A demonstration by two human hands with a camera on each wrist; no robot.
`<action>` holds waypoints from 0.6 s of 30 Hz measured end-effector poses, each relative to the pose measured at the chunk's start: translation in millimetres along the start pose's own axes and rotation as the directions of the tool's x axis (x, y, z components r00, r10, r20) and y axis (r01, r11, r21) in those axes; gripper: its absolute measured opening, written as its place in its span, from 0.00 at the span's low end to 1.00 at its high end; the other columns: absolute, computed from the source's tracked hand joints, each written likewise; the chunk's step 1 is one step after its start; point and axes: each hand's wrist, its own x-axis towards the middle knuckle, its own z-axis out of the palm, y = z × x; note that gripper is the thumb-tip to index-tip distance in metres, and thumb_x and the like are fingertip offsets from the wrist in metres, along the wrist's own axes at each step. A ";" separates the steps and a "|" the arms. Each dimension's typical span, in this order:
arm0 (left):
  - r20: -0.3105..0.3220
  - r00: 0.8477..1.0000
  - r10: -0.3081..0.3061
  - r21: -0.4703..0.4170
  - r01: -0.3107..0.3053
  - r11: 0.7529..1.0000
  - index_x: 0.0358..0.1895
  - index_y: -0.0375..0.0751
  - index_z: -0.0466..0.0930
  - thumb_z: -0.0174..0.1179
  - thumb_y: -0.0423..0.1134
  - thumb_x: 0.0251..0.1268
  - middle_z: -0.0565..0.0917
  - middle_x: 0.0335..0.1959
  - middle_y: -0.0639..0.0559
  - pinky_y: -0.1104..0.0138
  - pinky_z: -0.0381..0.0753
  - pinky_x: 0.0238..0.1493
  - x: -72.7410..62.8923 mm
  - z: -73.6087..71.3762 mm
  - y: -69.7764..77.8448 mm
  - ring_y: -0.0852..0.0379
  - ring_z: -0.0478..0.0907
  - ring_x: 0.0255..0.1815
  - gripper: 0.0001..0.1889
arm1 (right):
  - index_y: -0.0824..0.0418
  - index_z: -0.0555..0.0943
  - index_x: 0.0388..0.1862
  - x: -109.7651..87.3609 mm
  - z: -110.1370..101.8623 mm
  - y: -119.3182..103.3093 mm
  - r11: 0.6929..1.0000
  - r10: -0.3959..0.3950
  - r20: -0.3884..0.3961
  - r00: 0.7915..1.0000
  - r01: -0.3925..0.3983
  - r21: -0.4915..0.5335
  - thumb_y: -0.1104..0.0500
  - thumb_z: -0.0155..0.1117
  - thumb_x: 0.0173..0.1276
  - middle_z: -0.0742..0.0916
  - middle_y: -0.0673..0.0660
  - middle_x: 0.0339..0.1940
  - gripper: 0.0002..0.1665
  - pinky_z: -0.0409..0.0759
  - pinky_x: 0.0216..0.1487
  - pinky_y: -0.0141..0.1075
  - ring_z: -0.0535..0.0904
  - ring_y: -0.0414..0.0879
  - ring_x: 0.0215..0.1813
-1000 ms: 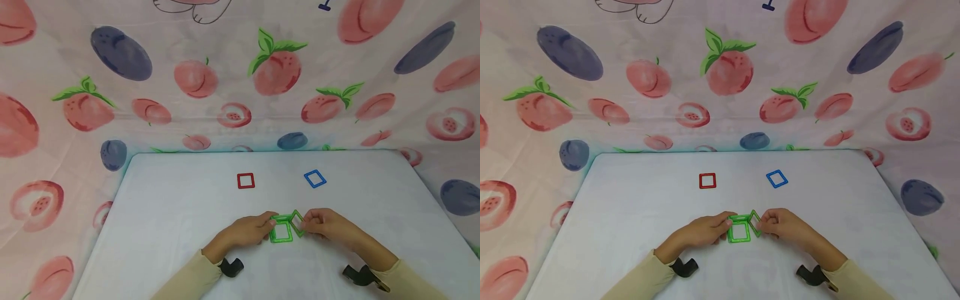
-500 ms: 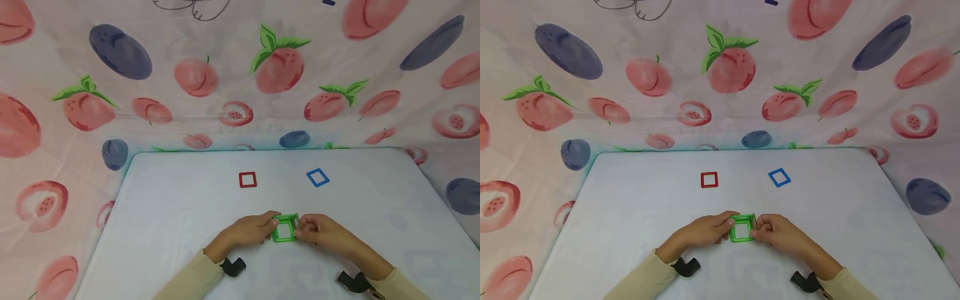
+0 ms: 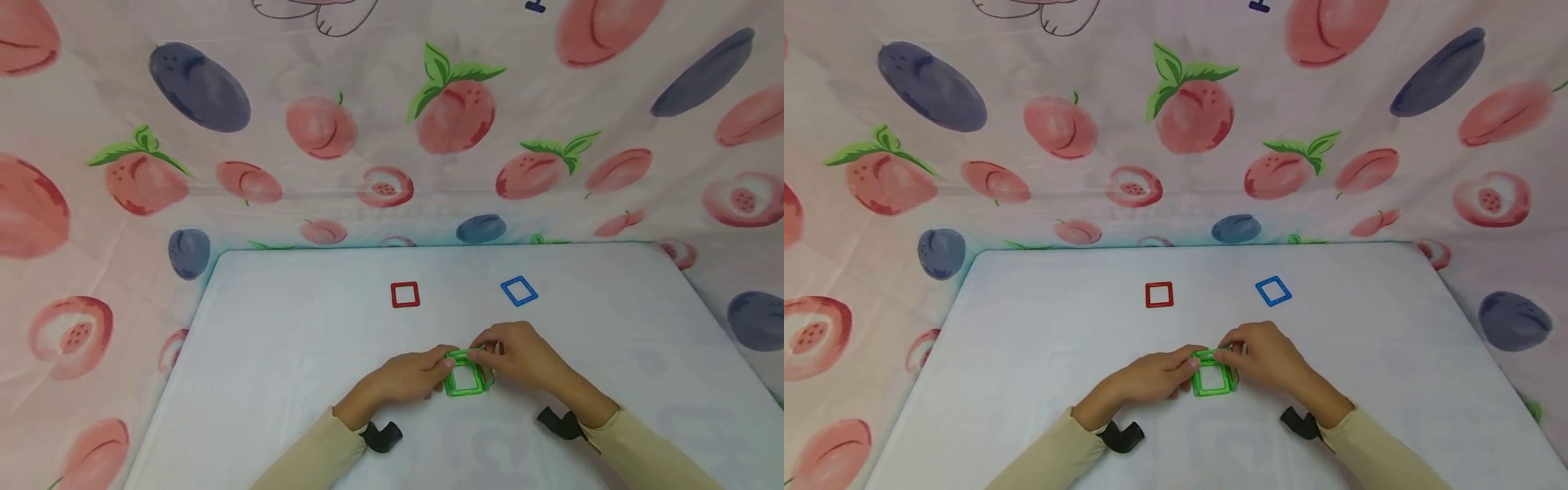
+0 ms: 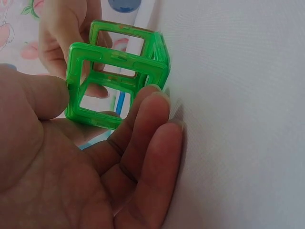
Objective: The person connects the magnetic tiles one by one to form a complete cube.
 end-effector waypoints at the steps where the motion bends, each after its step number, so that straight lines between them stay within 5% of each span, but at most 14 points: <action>1: -0.001 1.000 0.002 0.000 -0.002 1.000 0.72 0.64 0.67 0.39 0.58 0.84 0.80 0.33 0.59 0.67 0.72 0.35 -0.1 -0.3 -0.5 0.64 0.76 0.27 0.21 | 0.52 0.90 0.38 1.6 0.8 -0.7 1.000 0.012 0.000 1.000 -0.012 0.000 0.52 0.73 0.67 0.80 0.38 0.21 0.06 0.73 0.26 0.29 0.72 0.33 0.25; 8: -0.011 1.000 -0.008 0.003 0.008 1.000 0.70 0.61 0.68 0.40 0.58 0.84 0.80 0.33 0.57 0.68 0.71 0.34 -0.1 -0.8 -1.7 0.63 0.76 0.26 0.21 | 0.51 0.89 0.37 2.7 13.0 0.4 0.990 0.132 -0.034 0.991 -0.130 0.058 0.50 0.72 0.68 0.79 0.42 0.20 0.06 0.69 0.26 0.30 0.71 0.36 0.25; 18: -0.009 1.000 -0.008 -0.029 0.008 1.000 0.71 0.57 0.69 0.40 0.57 0.84 0.81 0.33 0.55 0.68 0.71 0.32 0.7 -0.1 -0.9 0.62 0.75 0.26 0.22 | 0.54 0.87 0.49 -8.1 5.4 4.5 0.962 0.237 -0.008 0.971 -0.234 0.139 0.44 0.60 0.78 0.83 0.45 0.25 0.18 0.73 0.32 0.32 0.75 0.40 0.31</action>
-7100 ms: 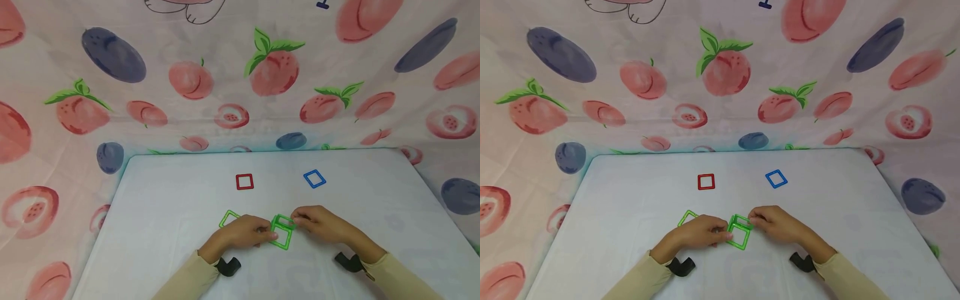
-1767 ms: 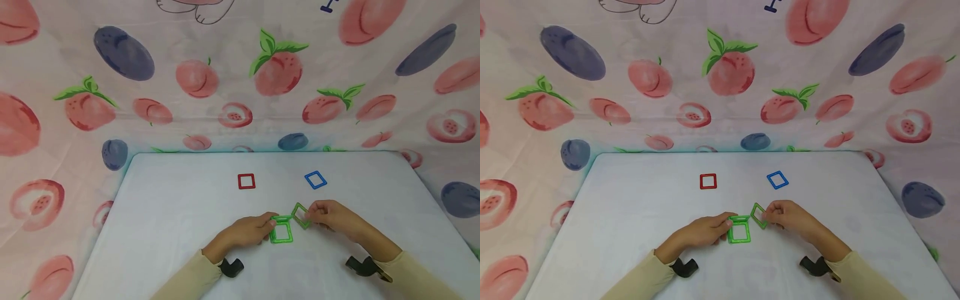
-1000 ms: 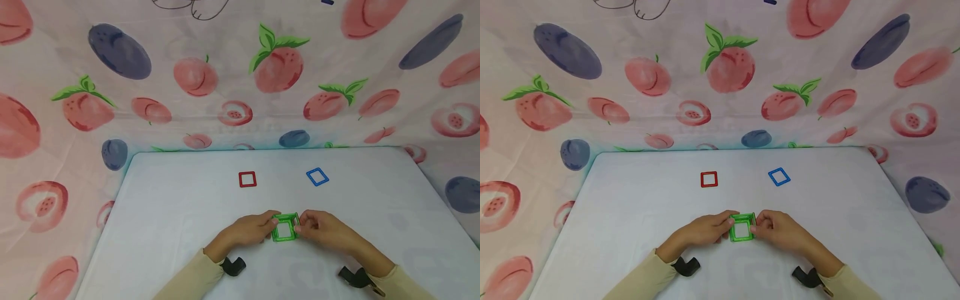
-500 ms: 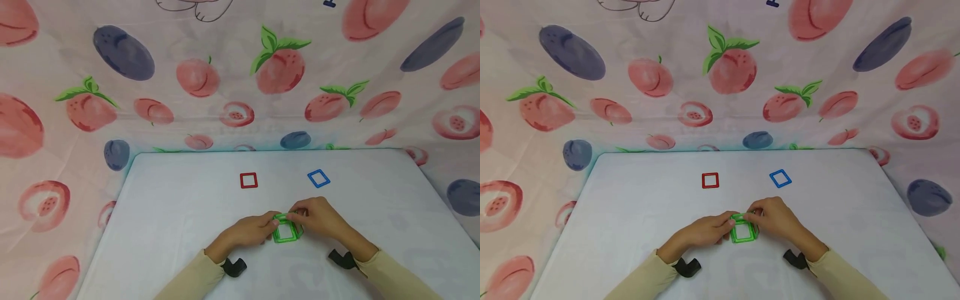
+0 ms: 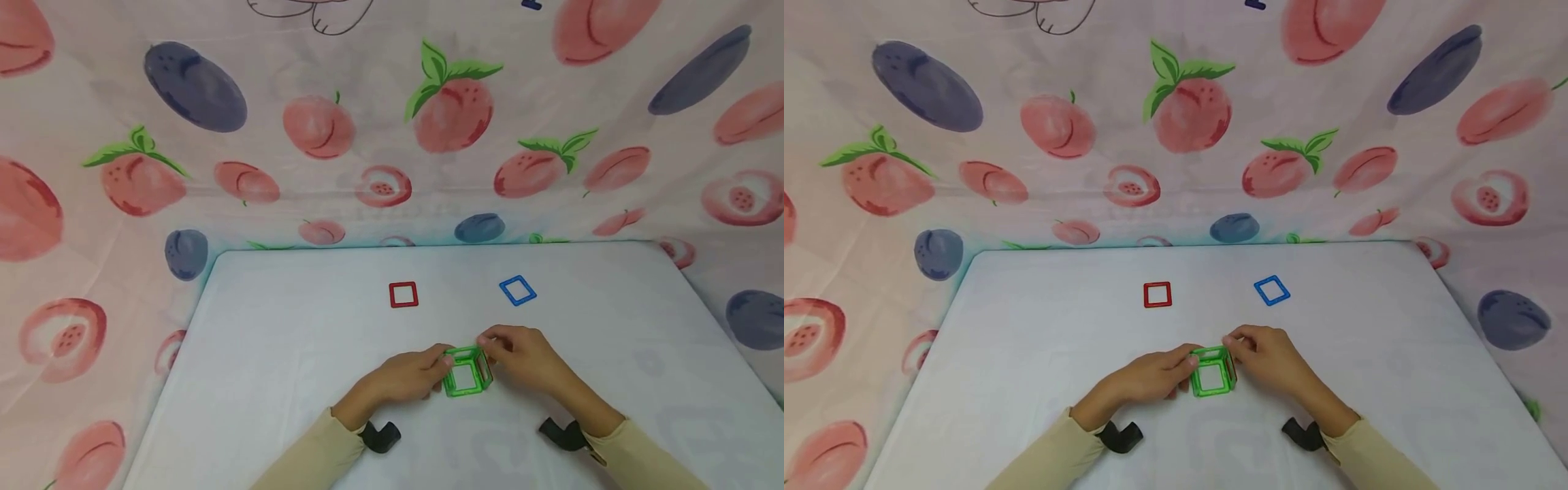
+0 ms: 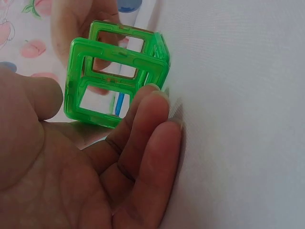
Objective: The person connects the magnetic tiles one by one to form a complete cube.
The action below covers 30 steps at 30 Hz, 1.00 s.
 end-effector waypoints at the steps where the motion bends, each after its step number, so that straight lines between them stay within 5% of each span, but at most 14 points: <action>1: 0.001 1.000 0.000 -0.007 0.000 1.000 0.71 0.57 0.69 0.39 0.56 0.84 0.81 0.33 0.55 0.68 0.71 0.32 0.1 -0.4 0.0 0.62 0.75 0.25 0.21 | 0.55 0.87 0.49 0.1 -1.1 0.5 1.000 0.001 0.010 1.000 -0.001 0.004 0.45 0.59 0.78 0.83 0.45 0.26 0.17 0.73 0.32 0.32 0.76 0.41 0.32; 17: 0.007 1.000 -0.004 -0.010 0.004 1.000 0.65 0.57 0.72 0.40 0.55 0.84 0.81 0.32 0.56 0.69 0.70 0.32 1.1 -2.4 1.1 0.63 0.75 0.25 0.19 | 0.53 0.87 0.48 3.3 -5.2 10.2 0.999 -0.035 0.016 0.999 0.035 0.024 0.46 0.63 0.76 0.85 0.44 0.27 0.14 0.76 0.32 0.31 0.77 0.39 0.31; 24: 0.011 1.000 -0.010 -0.043 0.010 0.999 0.63 0.56 0.73 0.41 0.54 0.84 0.81 0.33 0.55 0.69 0.70 0.32 1.4 -1.7 -0.1 0.62 0.75 0.25 0.17 | 0.62 0.84 0.56 22.7 -33.8 33.8 0.993 0.032 -0.150 0.988 -0.049 -0.109 0.43 0.58 0.79 0.88 0.55 0.34 0.25 0.78 0.36 0.38 0.80 0.47 0.37; 30: 0.007 1.000 -0.001 -0.039 0.002 0.999 0.66 0.59 0.71 0.41 0.54 0.84 0.82 0.32 0.55 0.69 0.70 0.33 1.1 -2.8 0.5 0.62 0.75 0.25 0.18 | 0.64 0.80 0.62 37.7 -54.1 60.9 0.960 0.083 -0.137 0.987 -0.116 -0.256 0.50 0.62 0.76 0.88 0.64 0.43 0.24 0.82 0.42 0.49 0.82 0.55 0.43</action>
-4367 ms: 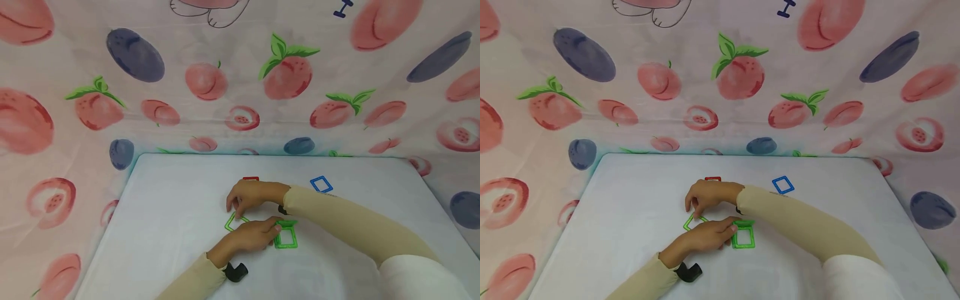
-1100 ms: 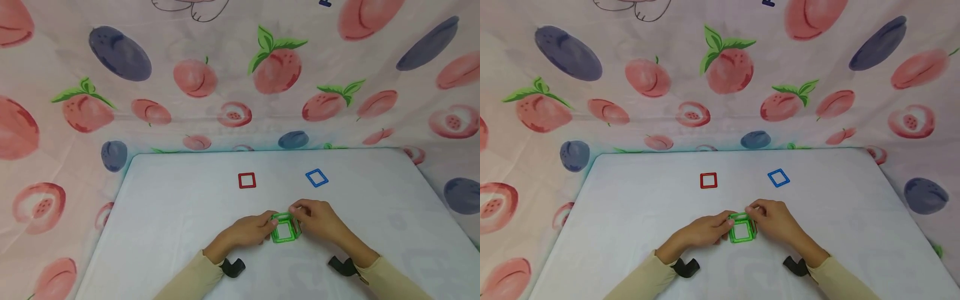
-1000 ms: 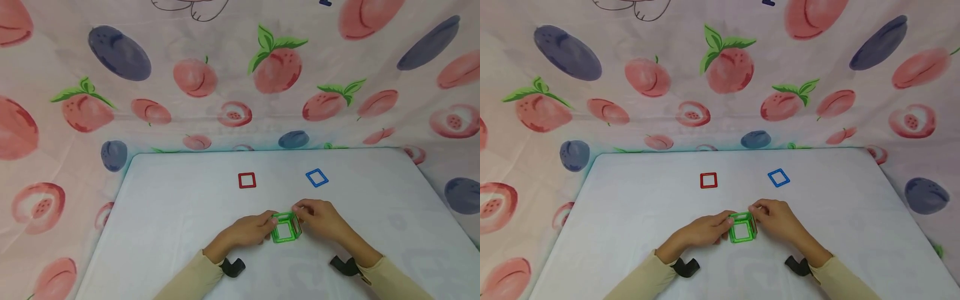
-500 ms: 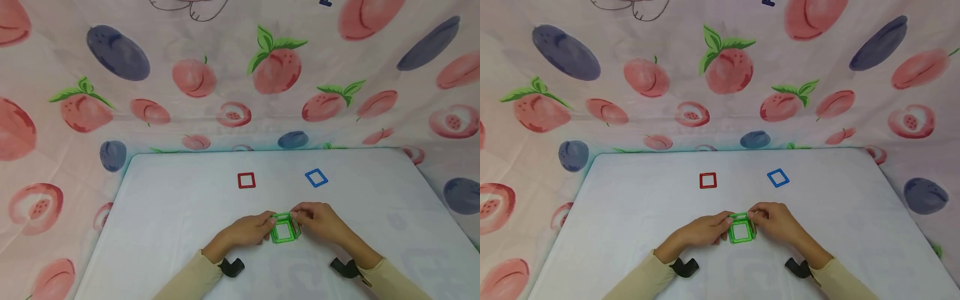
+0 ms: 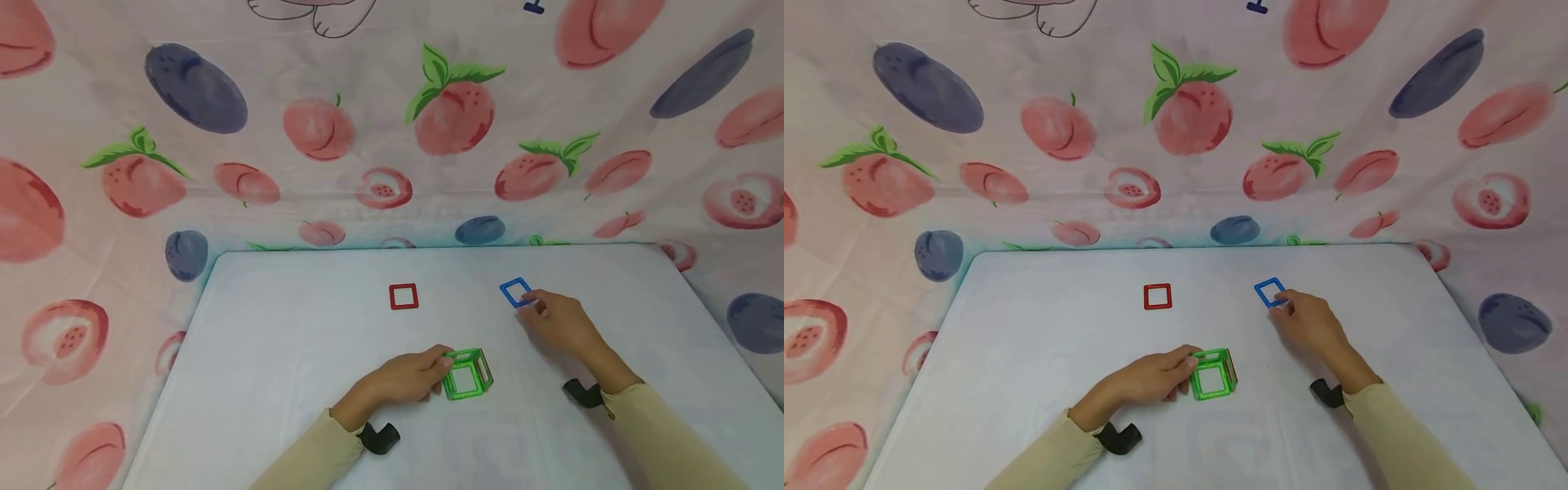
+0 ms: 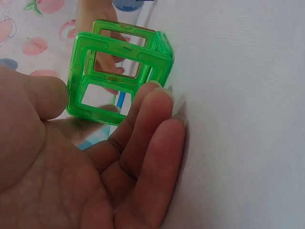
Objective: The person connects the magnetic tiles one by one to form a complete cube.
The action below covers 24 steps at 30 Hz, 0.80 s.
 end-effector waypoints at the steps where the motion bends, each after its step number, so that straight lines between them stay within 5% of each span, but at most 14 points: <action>1: 0.002 1.000 0.005 0.002 -0.005 1.000 0.67 0.59 0.71 0.41 0.54 0.84 0.82 0.32 0.55 0.69 0.70 0.33 -0.2 0.0 0.1 0.62 0.75 0.24 0.18 | 0.64 0.80 0.63 2.0 -0.5 3.2 1.000 0.005 0.014 1.000 -0.005 -0.021 0.51 0.63 0.76 0.87 0.64 0.44 0.24 0.82 0.42 0.50 0.81 0.55 0.43; 6: 0.006 1.000 0.018 -0.003 -0.018 1.000 0.65 0.59 0.71 0.41 0.53 0.85 0.82 0.32 0.53 0.69 0.70 0.33 -0.6 -0.6 0.9 0.62 0.75 0.24 0.16 | 0.63 0.79 0.61 9.7 -3.2 11.0 0.993 0.024 0.066 0.998 -0.016 -0.115 0.57 0.66 0.72 0.86 0.63 0.42 0.22 0.82 0.39 0.51 0.80 0.55 0.41; 13: 0.007 1.000 0.019 -0.063 -0.018 0.998 0.57 0.54 0.73 0.42 0.52 0.85 0.83 0.33 0.50 0.70 0.72 0.31 -0.8 -0.4 0.5 0.58 0.77 0.25 0.13 | 0.64 0.83 0.44 5.6 -6.7 6.2 0.990 0.046 0.138 0.989 -0.026 -0.142 0.58 0.68 0.71 0.85 0.58 0.34 0.10 0.80 0.38 0.46 0.77 0.51 0.37; 19: 0.000 1.000 0.019 -0.136 -0.019 0.991 0.54 0.48 0.72 0.43 0.50 0.85 0.84 0.33 0.49 0.70 0.76 0.31 -0.1 -0.8 -2.1 0.56 0.78 0.26 0.13 | 0.63 0.82 0.37 -6.1 -5.6 -4.4 0.986 0.034 0.234 0.972 0.006 -0.167 0.54 0.67 0.72 0.83 0.54 0.29 0.12 0.77 0.33 0.41 0.75 0.48 0.32; 24: -0.008 1.000 0.007 -0.179 -0.008 0.984 0.51 0.46 0.71 0.43 0.50 0.85 0.85 0.33 0.49 0.68 0.78 0.31 1.7 -1.1 -5.1 0.55 0.79 0.26 0.13 | 0.61 0.78 0.30 -18.8 4.6 -16.0 0.982 0.015 0.233 0.972 0.029 -0.185 0.53 0.64 0.73 0.78 0.52 0.23 0.15 0.70 0.28 0.38 0.72 0.46 0.27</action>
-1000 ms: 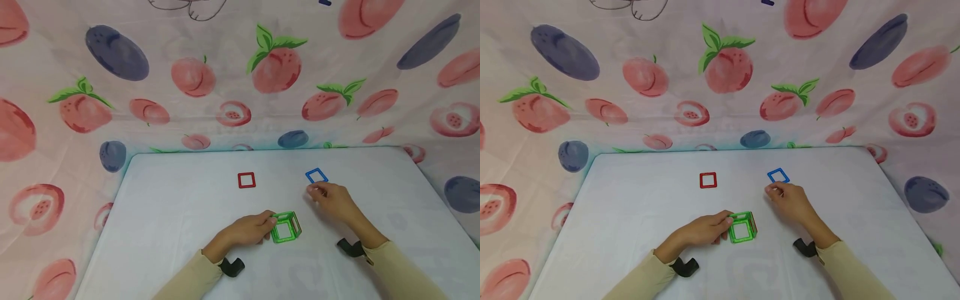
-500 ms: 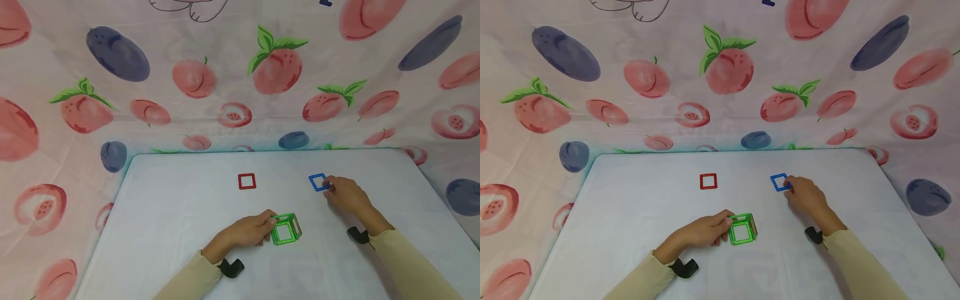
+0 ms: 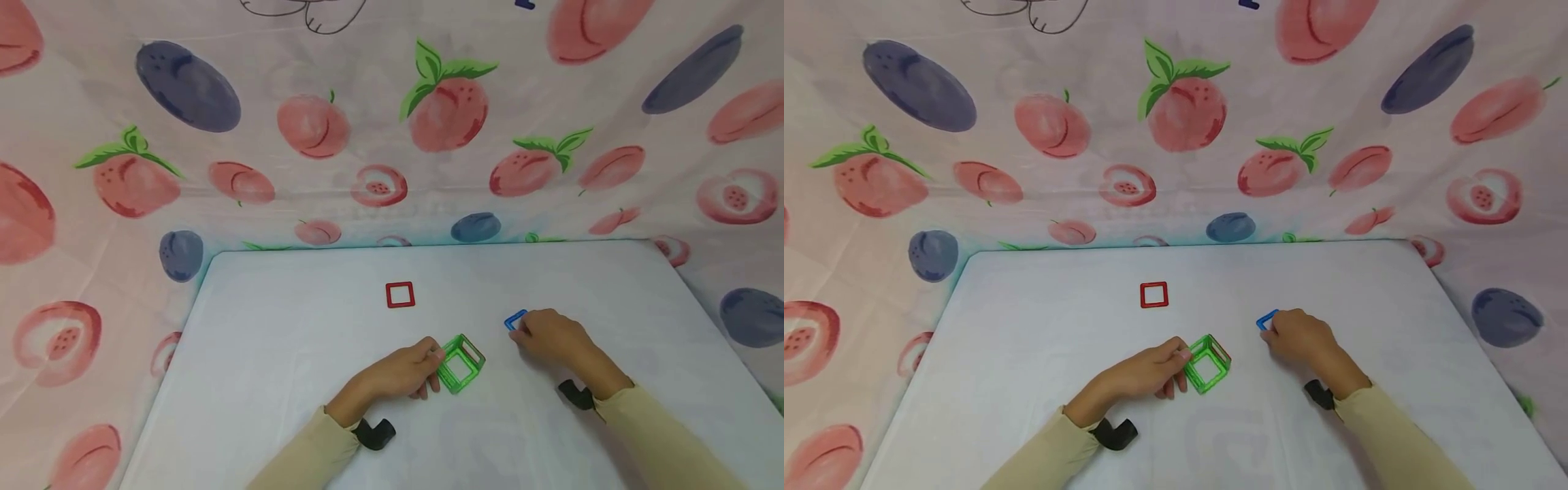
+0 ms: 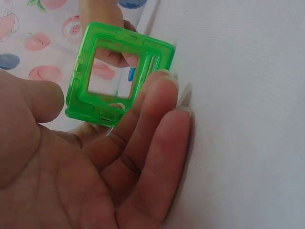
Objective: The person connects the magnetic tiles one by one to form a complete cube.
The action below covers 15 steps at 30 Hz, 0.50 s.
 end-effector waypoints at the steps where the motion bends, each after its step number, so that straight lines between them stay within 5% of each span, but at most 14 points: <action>1: -0.003 1.000 -0.003 -0.004 0.003 1.000 0.51 0.45 0.71 0.43 0.51 0.85 0.86 0.33 0.49 0.68 0.78 0.31 0.2 -0.1 -0.3 0.55 0.79 0.26 0.14 | 0.60 0.77 0.28 -1.7 2.3 -2.5 1.000 0.000 -0.004 1.000 0.000 0.002 0.52 0.64 0.74 0.77 0.52 0.22 0.16 0.68 0.27 0.37 0.72 0.45 0.26; 15: -0.028 1.000 -0.010 -0.048 0.009 0.999 0.44 0.43 0.67 0.42 0.50 0.85 0.88 0.32 0.48 0.66 0.78 0.30 0.4 0.0 -0.2 0.53 0.81 0.25 0.15 | 0.55 0.70 0.22 -16.9 26.8 -19.9 0.972 -0.090 -0.069 0.994 0.103 0.213 0.55 0.58 0.76 0.69 0.46 0.18 0.20 0.62 0.28 0.32 0.65 0.39 0.24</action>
